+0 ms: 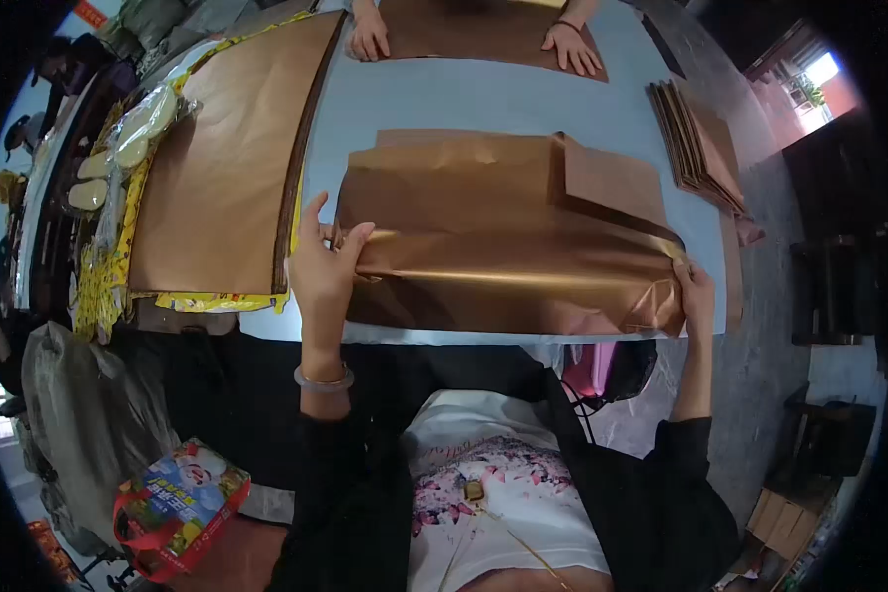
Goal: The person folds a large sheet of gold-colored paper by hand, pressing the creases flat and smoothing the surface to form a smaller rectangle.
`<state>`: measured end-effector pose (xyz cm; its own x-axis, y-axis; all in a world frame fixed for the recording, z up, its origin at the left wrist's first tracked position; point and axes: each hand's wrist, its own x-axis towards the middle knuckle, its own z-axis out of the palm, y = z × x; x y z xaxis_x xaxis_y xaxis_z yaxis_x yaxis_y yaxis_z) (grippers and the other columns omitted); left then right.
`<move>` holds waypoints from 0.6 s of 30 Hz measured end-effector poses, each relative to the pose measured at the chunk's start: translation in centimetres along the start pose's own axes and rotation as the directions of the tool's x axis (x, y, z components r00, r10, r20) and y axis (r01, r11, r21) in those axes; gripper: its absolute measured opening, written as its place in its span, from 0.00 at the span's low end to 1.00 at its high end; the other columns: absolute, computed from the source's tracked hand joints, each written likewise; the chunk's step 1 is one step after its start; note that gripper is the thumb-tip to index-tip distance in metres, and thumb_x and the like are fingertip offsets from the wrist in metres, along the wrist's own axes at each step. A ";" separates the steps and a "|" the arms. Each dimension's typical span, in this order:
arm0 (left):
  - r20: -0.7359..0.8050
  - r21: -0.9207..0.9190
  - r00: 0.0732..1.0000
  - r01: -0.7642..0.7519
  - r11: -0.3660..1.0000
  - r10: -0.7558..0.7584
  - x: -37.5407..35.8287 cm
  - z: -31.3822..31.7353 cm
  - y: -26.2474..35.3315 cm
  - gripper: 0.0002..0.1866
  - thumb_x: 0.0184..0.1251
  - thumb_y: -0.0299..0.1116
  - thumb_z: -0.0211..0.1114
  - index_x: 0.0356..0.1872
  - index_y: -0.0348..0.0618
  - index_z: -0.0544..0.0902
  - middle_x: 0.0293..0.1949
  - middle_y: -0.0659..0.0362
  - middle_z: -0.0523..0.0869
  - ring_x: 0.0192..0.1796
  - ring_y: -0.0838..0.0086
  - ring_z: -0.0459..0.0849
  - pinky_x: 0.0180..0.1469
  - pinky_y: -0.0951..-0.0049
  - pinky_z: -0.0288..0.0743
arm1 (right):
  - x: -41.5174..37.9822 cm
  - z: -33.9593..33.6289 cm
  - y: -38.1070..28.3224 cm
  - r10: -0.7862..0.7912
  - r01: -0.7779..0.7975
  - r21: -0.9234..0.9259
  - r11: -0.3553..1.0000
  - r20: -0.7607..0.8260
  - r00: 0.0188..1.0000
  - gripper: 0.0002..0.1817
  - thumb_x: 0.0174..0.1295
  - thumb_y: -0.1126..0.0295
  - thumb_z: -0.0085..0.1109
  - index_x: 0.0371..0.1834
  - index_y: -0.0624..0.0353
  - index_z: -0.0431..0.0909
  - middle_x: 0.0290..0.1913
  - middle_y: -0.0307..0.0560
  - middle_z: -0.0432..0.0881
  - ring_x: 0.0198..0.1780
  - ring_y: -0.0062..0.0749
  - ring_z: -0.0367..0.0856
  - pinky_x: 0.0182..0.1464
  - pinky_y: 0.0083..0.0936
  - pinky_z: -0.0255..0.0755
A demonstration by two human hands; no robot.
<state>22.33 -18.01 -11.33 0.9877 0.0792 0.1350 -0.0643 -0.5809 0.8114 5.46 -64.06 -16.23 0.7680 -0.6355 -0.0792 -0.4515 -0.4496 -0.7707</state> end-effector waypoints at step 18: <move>0.370 -0.143 0.833 0.488 0.861 -0.411 -9.4 -1.5 -6.5 0.17 0.68 0.39 0.62 0.43 0.31 0.80 0.29 0.63 0.82 0.33 0.83 0.74 0.37 0.83 0.69 | -0.6 -0.3 1.5 0.079 -0.084 0.070 0.994 0.066 0.995 0.23 0.68 0.54 0.53 0.46 0.67 0.79 0.35 0.42 0.80 0.38 0.21 0.73 0.41 0.22 0.68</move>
<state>13.21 -13.82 -17.02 0.9022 0.0046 -0.4313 0.4061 -0.3457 0.8459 4.21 -64.54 -17.12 0.7580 -0.6265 -0.1816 -0.4814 -0.3494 -0.8039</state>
